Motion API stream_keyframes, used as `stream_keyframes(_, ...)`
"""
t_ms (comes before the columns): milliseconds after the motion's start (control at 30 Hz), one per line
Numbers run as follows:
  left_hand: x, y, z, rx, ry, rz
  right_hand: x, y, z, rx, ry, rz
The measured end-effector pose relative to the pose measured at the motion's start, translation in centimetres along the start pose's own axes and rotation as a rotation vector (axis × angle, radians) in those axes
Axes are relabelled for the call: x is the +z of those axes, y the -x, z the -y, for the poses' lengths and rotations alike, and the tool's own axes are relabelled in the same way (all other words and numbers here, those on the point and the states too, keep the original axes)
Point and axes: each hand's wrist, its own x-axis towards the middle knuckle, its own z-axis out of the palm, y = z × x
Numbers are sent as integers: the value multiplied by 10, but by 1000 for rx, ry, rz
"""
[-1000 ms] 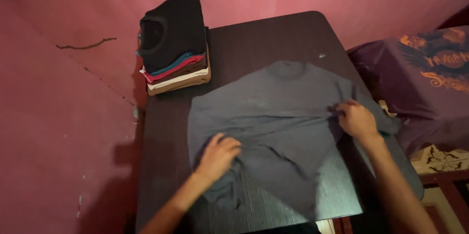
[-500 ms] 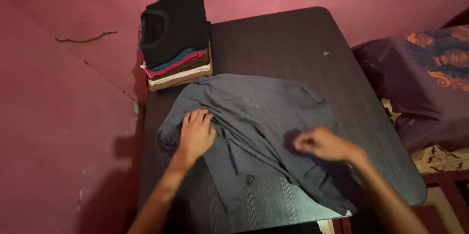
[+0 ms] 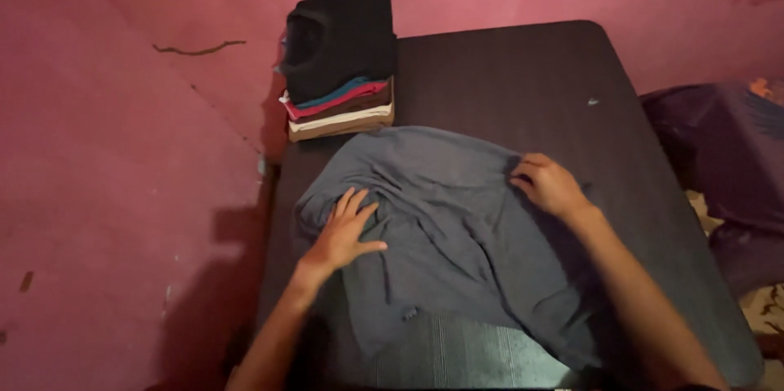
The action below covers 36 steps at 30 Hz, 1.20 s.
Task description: The person folds a gray t-shirt on a dark table, smoothing it out, folding the sleeves and sides inward, then folding it in half and in thirds to create a compact rectangle. The folded shirt is placed on top of a stack of other folded clothes.
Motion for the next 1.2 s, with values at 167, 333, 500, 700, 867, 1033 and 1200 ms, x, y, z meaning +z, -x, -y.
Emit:
stream_keyframes(167, -14, 10, 39, 254, 193, -185, -35, 40, -41, 235, 96, 216)
stream_keyframes(333, -34, 14, 18, 229, 180, -245, -81, 76, -60, 342, -8, 532)
stream_keyframes(500, -32, 2, 18, 134, 52, -77, -82, 75, -30, 131, -218, 448)
stream_keyframes(700, -14, 1, -3, -73, -132, 216, -65, 93, 29, 84, 30, 864)
stream_keyframes(867, -30, 8, -14, -39, -89, 169, -78, 110, 52, 68, 23, 731)
stream_keyframes(1033, 1, 2, 39, 235, 90, -52, -82, 99, 26, 94, -151, 732)
stream_keyframes(1200, -42, -41, 1, -9, -132, 31, -75, 68, 0, 119, 391, 278)
